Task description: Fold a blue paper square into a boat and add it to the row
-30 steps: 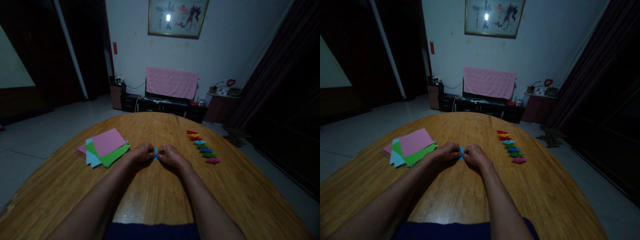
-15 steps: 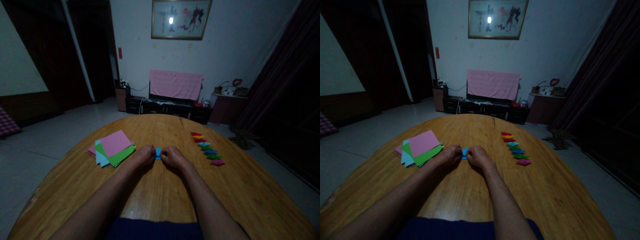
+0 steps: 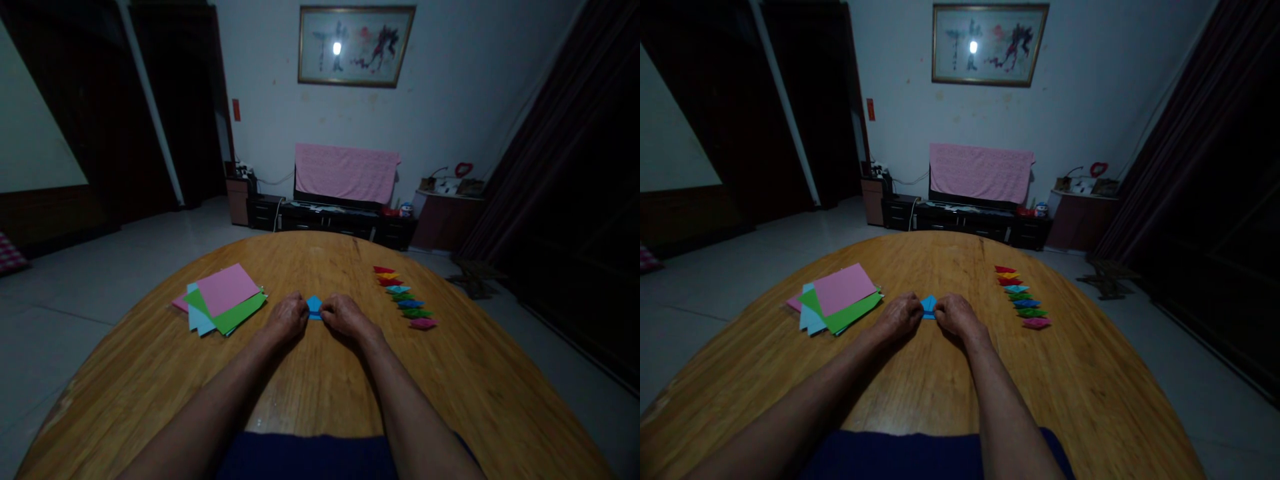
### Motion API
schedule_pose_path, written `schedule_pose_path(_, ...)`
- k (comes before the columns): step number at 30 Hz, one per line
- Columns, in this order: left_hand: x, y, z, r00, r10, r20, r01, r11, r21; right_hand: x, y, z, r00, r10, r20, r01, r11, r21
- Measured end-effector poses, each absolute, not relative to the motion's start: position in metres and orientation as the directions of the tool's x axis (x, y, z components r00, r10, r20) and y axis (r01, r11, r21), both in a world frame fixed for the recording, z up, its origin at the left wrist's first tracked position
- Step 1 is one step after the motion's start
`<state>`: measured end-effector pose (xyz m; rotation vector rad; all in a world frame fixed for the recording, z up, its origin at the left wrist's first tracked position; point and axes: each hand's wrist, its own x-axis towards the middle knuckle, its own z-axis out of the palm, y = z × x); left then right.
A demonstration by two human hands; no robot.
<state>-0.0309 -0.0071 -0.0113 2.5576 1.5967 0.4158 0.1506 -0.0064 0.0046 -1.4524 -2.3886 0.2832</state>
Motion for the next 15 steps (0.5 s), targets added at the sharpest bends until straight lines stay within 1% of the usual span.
schedule_pose_path(4,-0.0336,-0.0040,-0.0124,0.428,0.888,0.171,0.855,-0.459,0.242,0.1498,-0.0069,0.0047,-0.422,0.888,0.183,0.824,0.460,-0.331)
schedule_pose_path(7,-0.0350,-0.0014,-0.0135,0.443,0.878,0.183,0.848,-0.476,0.233,0.1503,-0.0066,0.0044,-0.412,0.891,0.190,0.824,0.453,-0.339)
schedule_pose_path(11,-0.0352,0.0001,-0.0147,0.444,0.872,0.206,0.845,-0.484,0.228,0.1525,-0.0063,0.0047,-0.403,0.902,0.157,0.806,0.430,-0.406)
schedule_pose_path(15,-0.0340,-0.0005,-0.0143,0.408,0.890,0.205,0.864,-0.449,0.228,0.1529,-0.0058,0.0050,-0.388,0.914,0.123,0.823,0.403,-0.400)
